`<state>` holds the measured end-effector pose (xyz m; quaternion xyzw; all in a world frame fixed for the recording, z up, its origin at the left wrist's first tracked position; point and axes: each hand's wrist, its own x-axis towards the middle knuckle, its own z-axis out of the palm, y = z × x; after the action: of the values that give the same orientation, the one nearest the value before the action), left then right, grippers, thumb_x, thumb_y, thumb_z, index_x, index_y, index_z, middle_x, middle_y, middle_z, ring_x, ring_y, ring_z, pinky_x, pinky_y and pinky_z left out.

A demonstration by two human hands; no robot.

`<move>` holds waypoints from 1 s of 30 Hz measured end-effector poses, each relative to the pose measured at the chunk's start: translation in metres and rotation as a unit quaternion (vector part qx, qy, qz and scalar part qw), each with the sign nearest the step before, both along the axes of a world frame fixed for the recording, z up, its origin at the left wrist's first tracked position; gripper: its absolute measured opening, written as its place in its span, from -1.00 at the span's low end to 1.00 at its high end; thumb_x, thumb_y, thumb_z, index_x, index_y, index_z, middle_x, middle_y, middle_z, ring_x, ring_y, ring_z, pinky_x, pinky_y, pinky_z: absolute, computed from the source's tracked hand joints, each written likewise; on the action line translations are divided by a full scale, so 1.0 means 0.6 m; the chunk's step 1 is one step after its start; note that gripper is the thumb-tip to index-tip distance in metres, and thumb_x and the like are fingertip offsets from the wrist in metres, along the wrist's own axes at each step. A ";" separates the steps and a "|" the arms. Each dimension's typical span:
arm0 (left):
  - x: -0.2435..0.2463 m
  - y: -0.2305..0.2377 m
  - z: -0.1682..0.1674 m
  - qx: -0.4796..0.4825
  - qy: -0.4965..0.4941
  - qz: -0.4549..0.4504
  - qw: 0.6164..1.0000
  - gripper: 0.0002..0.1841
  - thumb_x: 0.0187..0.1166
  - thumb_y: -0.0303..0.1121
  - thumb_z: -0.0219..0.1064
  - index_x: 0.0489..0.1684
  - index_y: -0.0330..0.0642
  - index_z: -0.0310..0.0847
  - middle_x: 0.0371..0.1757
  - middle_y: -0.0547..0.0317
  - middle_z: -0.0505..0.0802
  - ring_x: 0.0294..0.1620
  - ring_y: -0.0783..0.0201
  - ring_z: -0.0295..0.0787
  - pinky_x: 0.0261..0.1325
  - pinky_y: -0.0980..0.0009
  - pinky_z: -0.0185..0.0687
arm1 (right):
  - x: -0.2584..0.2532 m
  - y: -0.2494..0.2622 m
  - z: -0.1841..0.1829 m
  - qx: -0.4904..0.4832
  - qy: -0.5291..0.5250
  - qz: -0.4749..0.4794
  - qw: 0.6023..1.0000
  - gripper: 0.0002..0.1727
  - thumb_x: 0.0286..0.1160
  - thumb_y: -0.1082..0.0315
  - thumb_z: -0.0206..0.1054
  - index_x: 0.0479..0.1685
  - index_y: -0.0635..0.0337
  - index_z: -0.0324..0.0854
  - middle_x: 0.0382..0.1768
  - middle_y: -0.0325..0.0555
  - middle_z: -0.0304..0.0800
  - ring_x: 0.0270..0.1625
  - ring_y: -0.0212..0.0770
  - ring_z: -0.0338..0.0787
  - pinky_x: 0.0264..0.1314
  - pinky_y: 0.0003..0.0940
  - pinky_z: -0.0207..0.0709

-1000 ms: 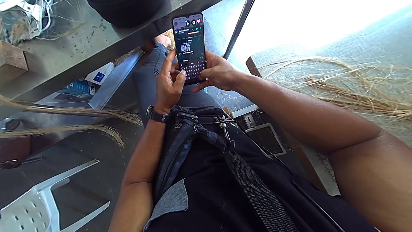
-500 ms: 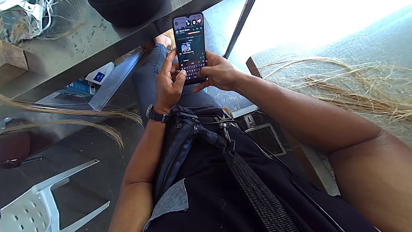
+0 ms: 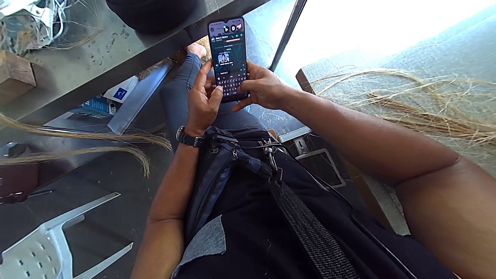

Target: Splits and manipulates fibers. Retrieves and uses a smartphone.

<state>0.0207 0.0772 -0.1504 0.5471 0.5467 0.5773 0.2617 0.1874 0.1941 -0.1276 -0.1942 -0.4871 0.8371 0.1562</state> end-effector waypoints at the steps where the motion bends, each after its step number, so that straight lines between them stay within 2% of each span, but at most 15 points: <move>1: 0.000 0.000 0.000 0.001 -0.004 -0.003 1.000 -0.34 0.60 -0.57 0.12 0.77 -0.41 0.09 0.15 -0.08 0.87 0.05 0.15 0.90 0.13 0.21 0.86 | 0.000 0.000 0.000 -0.003 -0.001 -0.001 1.000 -0.44 0.52 0.71 0.02 0.52 0.14 0.24 0.24 0.17 0.72 0.12 0.17 0.88 -0.20 0.18 0.86; 8: -0.001 0.000 0.001 0.014 -0.008 -0.004 1.000 -0.35 0.60 -0.58 0.12 0.75 -0.45 0.09 0.13 -0.10 0.87 0.05 0.15 0.90 0.15 0.20 0.86 | 0.000 -0.002 0.009 -0.027 -0.011 -0.004 1.000 -0.44 0.57 0.64 -0.10 0.57 0.11 0.25 0.31 0.19 0.69 0.20 0.23 0.84 -0.10 0.28 0.82; 11: -0.001 -0.001 0.002 0.013 -0.018 -0.003 1.000 -0.36 0.61 -0.59 0.12 0.75 -0.46 0.09 0.15 -0.12 0.86 0.07 0.13 0.90 0.17 0.19 0.86 | 0.000 -0.004 0.014 -0.046 -0.020 -0.011 0.999 -0.48 0.64 0.58 -0.18 0.55 0.09 0.31 0.33 0.17 0.69 0.23 0.23 0.82 -0.05 0.32 0.79; 17: -0.002 -0.001 0.000 0.016 -0.013 -0.003 1.000 -0.36 0.61 -0.58 0.12 0.75 -0.46 0.09 0.10 -0.09 0.88 0.03 0.14 0.91 0.12 0.20 0.87 | -0.001 0.001 0.007 -0.068 -0.012 -0.009 0.998 -0.57 0.87 0.24 -0.26 0.55 0.06 0.31 0.32 0.18 0.70 0.25 0.24 0.81 -0.01 0.33 0.77; 20: -0.001 0.000 0.000 0.017 -0.011 -0.002 1.000 -0.36 0.61 -0.57 0.13 0.75 -0.44 0.10 0.11 -0.10 0.87 0.01 0.14 0.91 0.11 0.20 0.88 | -0.001 0.001 0.008 -0.081 -0.011 -0.016 0.997 -0.53 0.93 0.16 -0.34 0.56 0.07 0.31 0.31 0.19 0.70 0.25 0.26 0.81 -0.01 0.34 0.77; 25: 0.000 -0.001 -0.001 0.012 -0.005 0.004 1.000 -0.36 0.61 -0.56 0.13 0.75 -0.44 0.10 0.10 -0.07 0.88 0.02 0.16 0.91 0.12 0.21 0.87 | -0.002 0.000 0.009 -0.086 -0.022 -0.023 0.996 -0.52 0.95 0.10 -0.35 0.52 0.09 0.32 0.29 0.18 0.71 0.23 0.25 0.83 -0.03 0.33 0.78; 30: -0.001 -0.001 -0.002 0.013 -0.011 0.000 1.000 -0.35 0.61 -0.57 0.13 0.76 -0.45 0.09 0.11 -0.09 0.88 0.04 0.14 0.91 0.15 0.20 0.87 | 0.000 0.007 0.005 -0.081 -0.016 0.022 0.996 -0.31 0.90 -0.14 -0.45 0.58 0.10 0.35 0.35 0.16 0.70 0.29 0.19 0.80 0.08 0.27 0.76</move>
<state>0.0200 0.0767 -0.1514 0.5442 0.5360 0.5905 0.2606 0.1875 0.1981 -0.1244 -0.2090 -0.4245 0.8736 0.1136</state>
